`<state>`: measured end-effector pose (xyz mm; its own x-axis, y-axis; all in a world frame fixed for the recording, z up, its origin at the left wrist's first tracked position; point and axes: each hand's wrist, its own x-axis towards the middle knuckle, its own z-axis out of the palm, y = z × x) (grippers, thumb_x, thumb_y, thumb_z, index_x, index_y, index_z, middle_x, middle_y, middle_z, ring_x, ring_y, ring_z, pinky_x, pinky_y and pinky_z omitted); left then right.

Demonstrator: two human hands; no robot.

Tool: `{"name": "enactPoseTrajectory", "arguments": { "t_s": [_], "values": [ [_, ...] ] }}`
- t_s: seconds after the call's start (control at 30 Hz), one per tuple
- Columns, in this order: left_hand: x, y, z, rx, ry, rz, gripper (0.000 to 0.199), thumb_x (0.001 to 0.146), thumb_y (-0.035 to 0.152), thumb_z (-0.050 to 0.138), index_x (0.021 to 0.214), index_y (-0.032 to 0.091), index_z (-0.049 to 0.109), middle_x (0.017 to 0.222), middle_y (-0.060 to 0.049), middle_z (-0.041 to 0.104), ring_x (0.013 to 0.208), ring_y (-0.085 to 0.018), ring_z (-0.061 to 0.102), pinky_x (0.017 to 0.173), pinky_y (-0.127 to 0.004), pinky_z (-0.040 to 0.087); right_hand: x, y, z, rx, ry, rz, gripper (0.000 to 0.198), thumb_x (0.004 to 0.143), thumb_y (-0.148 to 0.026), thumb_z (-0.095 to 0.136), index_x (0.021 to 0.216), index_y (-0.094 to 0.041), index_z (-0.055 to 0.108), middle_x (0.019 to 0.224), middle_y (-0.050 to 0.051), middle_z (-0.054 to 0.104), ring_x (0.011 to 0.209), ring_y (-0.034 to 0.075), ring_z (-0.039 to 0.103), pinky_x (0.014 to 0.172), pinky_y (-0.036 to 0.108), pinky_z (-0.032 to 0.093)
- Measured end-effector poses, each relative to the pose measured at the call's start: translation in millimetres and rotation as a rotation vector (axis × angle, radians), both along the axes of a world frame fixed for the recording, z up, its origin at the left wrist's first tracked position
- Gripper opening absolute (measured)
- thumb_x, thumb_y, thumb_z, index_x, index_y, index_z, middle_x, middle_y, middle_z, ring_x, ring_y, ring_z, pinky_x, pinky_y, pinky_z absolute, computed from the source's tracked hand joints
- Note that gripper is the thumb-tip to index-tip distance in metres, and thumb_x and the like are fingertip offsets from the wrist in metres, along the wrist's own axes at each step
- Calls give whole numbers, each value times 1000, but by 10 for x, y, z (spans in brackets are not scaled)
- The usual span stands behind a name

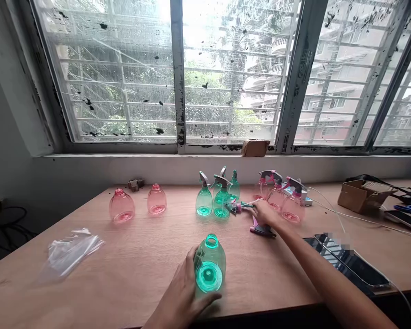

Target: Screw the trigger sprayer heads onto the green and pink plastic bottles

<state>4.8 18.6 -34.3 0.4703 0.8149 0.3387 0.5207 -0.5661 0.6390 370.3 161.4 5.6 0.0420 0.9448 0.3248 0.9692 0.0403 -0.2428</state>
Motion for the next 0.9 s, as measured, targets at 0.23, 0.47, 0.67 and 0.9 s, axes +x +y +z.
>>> {"name": "enactPoseTrajectory", "arguments": {
  "t_s": [0.23,0.47,0.67,0.9],
  "values": [
    [10,-43,96,-34,2,-20,90,82,30,79,151,34,20,151,-14,46,140,-37,45,116,-55,37,389,-438,527,260,45,-246,29,102,-35,49,97,-13,67,107,18,70,92,30,68,74,40,53],
    [12,-51,58,47,-112,75,83,87,29,73,150,34,19,153,-13,43,141,-35,46,116,-56,38,177,-1119,605,589,311,-389,53,102,-58,28,118,-13,53,75,14,71,59,31,67,49,35,42],
    [-5,-85,138,111,-197,213,68,85,33,71,142,33,34,141,-10,49,134,-35,49,112,-55,41,-553,-1830,40,138,1527,76,51,84,-67,65,98,-18,65,59,0,63,44,13,52,34,19,33],
    [-24,-86,222,27,-268,283,61,88,31,64,142,38,38,143,-6,37,139,-32,42,112,-51,43,-671,-1889,-379,284,1792,130,34,77,-42,86,102,-25,70,74,-3,71,59,10,57,46,14,47]
  ]
}}
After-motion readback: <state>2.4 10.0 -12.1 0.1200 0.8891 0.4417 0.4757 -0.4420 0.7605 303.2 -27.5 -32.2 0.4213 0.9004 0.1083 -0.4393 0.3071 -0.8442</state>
